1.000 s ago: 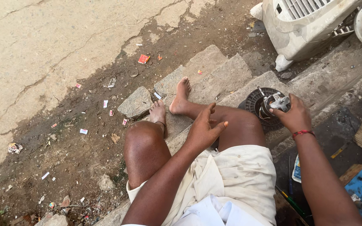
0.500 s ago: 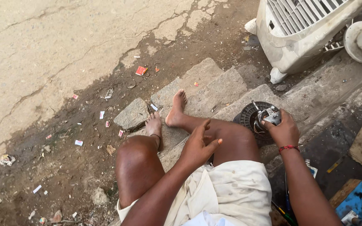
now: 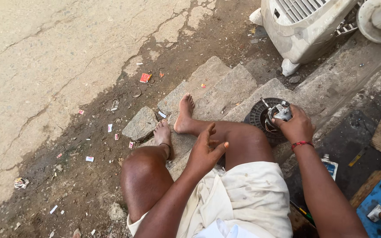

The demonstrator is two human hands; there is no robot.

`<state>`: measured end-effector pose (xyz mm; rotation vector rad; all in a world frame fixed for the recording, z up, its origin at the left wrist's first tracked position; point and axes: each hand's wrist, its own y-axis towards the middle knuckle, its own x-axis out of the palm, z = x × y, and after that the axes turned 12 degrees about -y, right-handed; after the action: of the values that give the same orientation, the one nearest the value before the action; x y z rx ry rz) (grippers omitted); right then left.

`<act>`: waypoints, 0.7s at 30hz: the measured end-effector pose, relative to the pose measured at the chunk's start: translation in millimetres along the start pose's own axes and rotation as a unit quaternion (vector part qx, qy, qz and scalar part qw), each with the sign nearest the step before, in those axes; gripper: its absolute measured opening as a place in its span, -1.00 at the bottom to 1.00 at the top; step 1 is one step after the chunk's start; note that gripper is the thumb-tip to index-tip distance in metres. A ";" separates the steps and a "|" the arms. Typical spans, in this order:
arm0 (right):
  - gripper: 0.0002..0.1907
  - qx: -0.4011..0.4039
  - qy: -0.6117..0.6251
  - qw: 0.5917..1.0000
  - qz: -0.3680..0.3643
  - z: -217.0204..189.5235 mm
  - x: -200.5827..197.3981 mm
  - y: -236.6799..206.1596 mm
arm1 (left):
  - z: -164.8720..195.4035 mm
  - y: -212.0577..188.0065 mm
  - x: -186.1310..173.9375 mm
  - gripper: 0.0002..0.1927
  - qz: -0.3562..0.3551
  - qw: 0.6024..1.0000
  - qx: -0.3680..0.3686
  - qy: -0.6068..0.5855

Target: The person sits on the ground and disassembles a small electric motor, using a screwdriver to unscrew and separate the motor's metal housing from the rotor. They set parts on a plastic fan base beside them and handle the motor body and screws by hand.

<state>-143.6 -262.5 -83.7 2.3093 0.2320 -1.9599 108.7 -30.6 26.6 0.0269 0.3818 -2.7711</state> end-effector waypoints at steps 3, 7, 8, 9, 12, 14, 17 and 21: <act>0.03 -0.026 0.042 0.999 -0.005 7.1 -3.3 -2.9 | -0.3 -0.8 -1.7 -0.13 0.011 1.000 0.009 -0.006; -0.06 -0.046 0.157 0.980 0.111 40.9 -1.8 -22.9 | -10.3 0.8 -4.9 -0.14 0.020 0.999 0.023 -0.018; -0.17 -0.027 0.165 0.980 0.112 52.1 0.0 -27.8 | -14.0 2.3 -4.3 -0.14 0.023 0.999 0.026 -0.030; -0.28 -0.006 0.173 0.978 0.114 63.4 3.5 -35.1 | -17.9 3.9 -5.2 -0.14 0.024 0.998 0.028 -0.041; -0.48 0.052 0.199 0.976 0.072 94.7 16.8 -63.1 | -30.0 9.9 -7.1 -0.15 0.022 0.997 0.037 -0.057; -0.54 0.071 0.239 0.967 0.041 108.7 26.0 -80.4 | -38.1 14.3 -8.8 -0.15 0.026 0.996 0.039 -0.070; -0.59 0.079 0.291 0.953 0.016 121.2 38.0 -115.7 | -49.1 19.5 -16.1 -0.15 0.032 0.994 0.034 -0.095; -0.57 0.089 0.254 0.962 -0.035 124.6 43.6 -151.4 | -51.1 32.8 -47.1 -0.20 0.048 0.987 0.036 -0.148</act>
<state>-285.2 -133.6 -144.2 2.9278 0.1834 -1.4238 162.7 -31.1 -28.1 -0.3361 0.1957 -2.6373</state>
